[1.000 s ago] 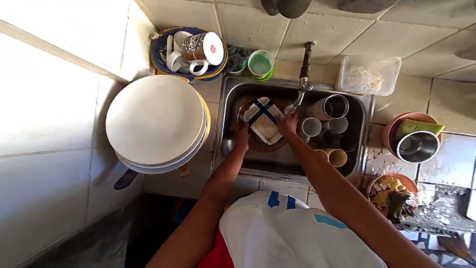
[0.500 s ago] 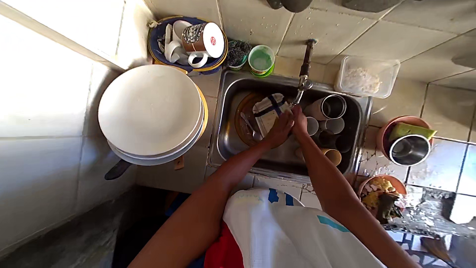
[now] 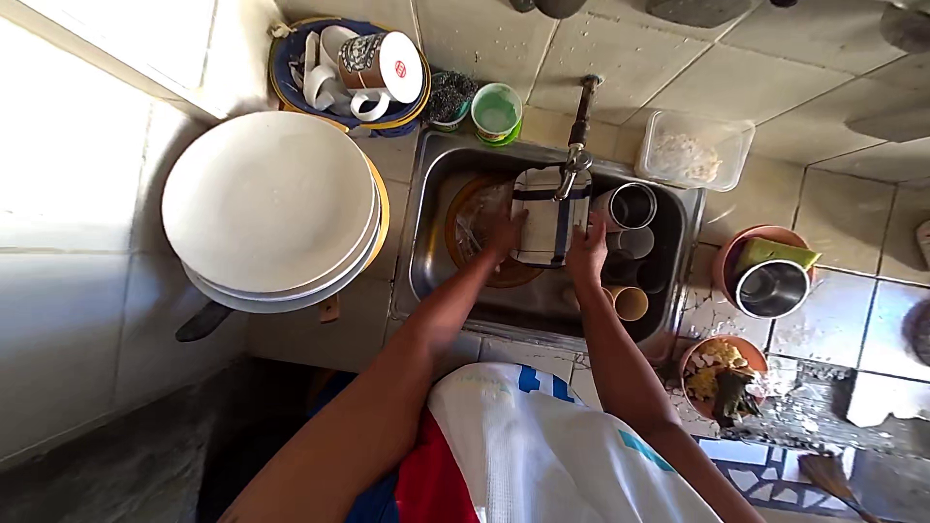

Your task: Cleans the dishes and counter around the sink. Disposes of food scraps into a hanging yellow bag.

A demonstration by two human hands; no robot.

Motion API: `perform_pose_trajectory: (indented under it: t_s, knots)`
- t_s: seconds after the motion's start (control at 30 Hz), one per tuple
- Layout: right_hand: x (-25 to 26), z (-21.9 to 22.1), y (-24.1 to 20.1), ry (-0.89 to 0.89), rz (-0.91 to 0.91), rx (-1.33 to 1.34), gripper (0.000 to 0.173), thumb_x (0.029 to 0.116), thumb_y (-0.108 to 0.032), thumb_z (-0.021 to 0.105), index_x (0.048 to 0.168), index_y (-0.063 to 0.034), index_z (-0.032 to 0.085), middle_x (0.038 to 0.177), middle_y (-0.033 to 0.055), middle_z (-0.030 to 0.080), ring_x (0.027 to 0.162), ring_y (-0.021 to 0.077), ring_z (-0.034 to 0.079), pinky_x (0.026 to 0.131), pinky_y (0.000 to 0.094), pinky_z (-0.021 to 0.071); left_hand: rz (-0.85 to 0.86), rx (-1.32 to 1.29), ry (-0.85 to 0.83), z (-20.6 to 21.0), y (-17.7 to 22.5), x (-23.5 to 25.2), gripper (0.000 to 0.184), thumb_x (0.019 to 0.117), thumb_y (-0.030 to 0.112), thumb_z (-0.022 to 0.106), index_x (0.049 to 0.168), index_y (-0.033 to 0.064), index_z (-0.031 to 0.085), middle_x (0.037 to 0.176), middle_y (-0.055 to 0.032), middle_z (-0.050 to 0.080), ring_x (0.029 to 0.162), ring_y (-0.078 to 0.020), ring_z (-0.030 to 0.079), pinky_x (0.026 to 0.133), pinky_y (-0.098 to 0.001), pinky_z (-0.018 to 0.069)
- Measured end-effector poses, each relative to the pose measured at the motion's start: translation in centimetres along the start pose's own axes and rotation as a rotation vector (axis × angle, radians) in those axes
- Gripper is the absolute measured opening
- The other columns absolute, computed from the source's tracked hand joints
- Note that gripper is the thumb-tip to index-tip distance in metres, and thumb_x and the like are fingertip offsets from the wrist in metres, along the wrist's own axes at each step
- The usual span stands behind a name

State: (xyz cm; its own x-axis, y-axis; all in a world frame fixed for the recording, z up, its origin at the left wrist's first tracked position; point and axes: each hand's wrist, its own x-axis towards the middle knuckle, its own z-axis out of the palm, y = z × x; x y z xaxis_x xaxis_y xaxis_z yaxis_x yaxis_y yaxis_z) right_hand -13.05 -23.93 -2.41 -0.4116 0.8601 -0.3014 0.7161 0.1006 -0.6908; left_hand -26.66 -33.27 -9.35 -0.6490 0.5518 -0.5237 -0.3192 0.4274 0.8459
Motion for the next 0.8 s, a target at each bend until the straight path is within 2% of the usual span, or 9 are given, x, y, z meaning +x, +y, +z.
perform_pose_trajectory:
  t_s: [0.07, 0.1, 0.17, 0.23, 0.3, 0.37, 0.5, 0.67, 0.8]
  knots:
    - [-0.2, 1.0, -0.4, -0.074, -0.070, -0.160, 0.054, 0.1064, -0.012, 0.049, 0.158, -0.0070, 0.033, 0.132, 0.0299, 0.062, 0.117, 0.0469, 0.064, 0.097, 0.0634, 0.0515, -0.271, -0.257, -0.122, -1.4, 0.8, -0.5, 0.061, 0.1055, 0.045, 0.053, 0.153, 0.0096, 0.040, 0.141, -0.0196, 0.058, 0.126, -0.0305, 0.059, 0.103, -0.0523, 0.0509]
    - [-0.2, 1.6, -0.6, -0.133, -0.172, -0.307, 0.065, 0.1029, -0.013, 0.054, 0.162, -0.0053, 0.027, 0.147, 0.0300, 0.050, 0.134, 0.0469, 0.053, 0.108, 0.0650, 0.0442, -0.333, -0.366, -0.174, -2.1, 0.6, -0.4, 0.062, 0.1056, 0.052, 0.048, 0.154, 0.0141, 0.039, 0.140, -0.0175, 0.058, 0.125, -0.0299, 0.060, 0.100, -0.0527, 0.0528]
    - [0.6, 3.0, -0.4, -0.206, -0.408, -0.587, 0.081, 0.1019, -0.047, 0.057, 0.161, -0.0001, 0.027, 0.165, 0.0340, 0.019, 0.156, 0.0504, 0.010, 0.124, 0.0714, 0.0049, -0.337, -0.399, -0.224, -3.1, 0.3, -0.7, 0.067, 0.1049, 0.059, 0.042, 0.159, 0.0194, 0.033, 0.150, -0.0155, 0.050, 0.134, -0.0296, 0.053, 0.107, -0.0543, 0.0476]
    - [2.4, 5.1, -0.5, -0.124, -0.495, -0.762, 0.096, 0.0988, -0.072, 0.039, 0.161, 0.0006, 0.027, 0.166, 0.0316, 0.020, 0.158, 0.0476, 0.004, 0.123, 0.0707, -0.0047, -0.314, -0.326, -0.230, -3.4, 0.5, -1.2, 0.068, 0.1046, 0.060, 0.041, 0.160, 0.0225, 0.031, 0.157, -0.0132, 0.044, 0.141, -0.0288, 0.045, 0.112, -0.0553, 0.0417]
    - [3.9, 6.9, -1.8, -0.068, -0.493, -0.755, 0.093, 0.1020, -0.065, 0.036, 0.162, 0.0045, 0.018, 0.169, 0.0304, 0.010, 0.158, 0.0456, 0.003, 0.123, 0.0688, -0.0051, -0.304, -0.319, -0.285, -3.1, 0.8, -1.8, 0.067, 0.1059, 0.058, 0.040, 0.162, 0.0251, 0.027, 0.161, -0.0097, 0.039, 0.146, -0.0256, 0.041, 0.116, -0.0526, 0.0379]
    - [4.2, 8.6, -2.7, -0.124, -0.543, -0.708, 0.077, 0.1060, -0.042, 0.035, 0.162, 0.0063, 0.012, 0.170, 0.0274, 0.000, 0.159, 0.0436, -0.002, 0.125, 0.0657, -0.0023, -0.293, -0.412, -0.310, -2.4, 0.4, -1.7, 0.065, 0.1066, 0.058, 0.037, 0.159, 0.0207, 0.032, 0.152, -0.0106, 0.050, 0.137, -0.0239, 0.051, 0.111, -0.0483, 0.0452]
    - [3.0, 8.2, -2.0, -0.463, -0.884, -0.669, 0.062, 0.1066, -0.027, 0.031, 0.160, 0.0054, 0.026, 0.170, 0.0208, 0.019, 0.159, 0.0351, 0.014, 0.129, 0.0562, 0.0069, -0.220, -0.583, -0.356, -3.3, -0.6, -0.2, 0.069, 0.1045, 0.066, 0.023, 0.145, 0.0160, 0.049, 0.128, -0.0092, 0.065, 0.115, -0.0202, 0.063, 0.095, -0.0435, 0.0546]
    - [2.0, 4.1, 1.2, -0.830, -1.225, -0.832, 0.064, 0.1058, -0.039, 0.046, 0.159, -0.0044, 0.037, 0.168, 0.0144, 0.031, 0.155, 0.0340, 0.028, 0.127, 0.0605, 0.0167, -0.236, -0.556, -0.285, -5.5, -0.4, 0.5, 0.077, 0.1014, 0.073, 0.021, 0.151, 0.0182, 0.044, 0.136, -0.0102, 0.062, 0.122, -0.0220, 0.060, 0.099, -0.0468, 0.0533]
    - [4.8, 4.1, 0.3, -0.580, -1.087, -0.828, 0.058, 0.1086, -0.041, 0.036, 0.158, -0.0113, 0.041, 0.167, 0.0130, 0.034, 0.156, 0.0368, 0.025, 0.125, 0.0661, 0.0100, -0.268, -0.485, -0.274, -3.5, -0.8, 0.1, 0.075, 0.1018, 0.071, 0.025, 0.151, 0.0183, 0.045, 0.141, -0.0099, 0.059, 0.127, -0.0229, 0.057, 0.103, -0.0489, 0.0512]
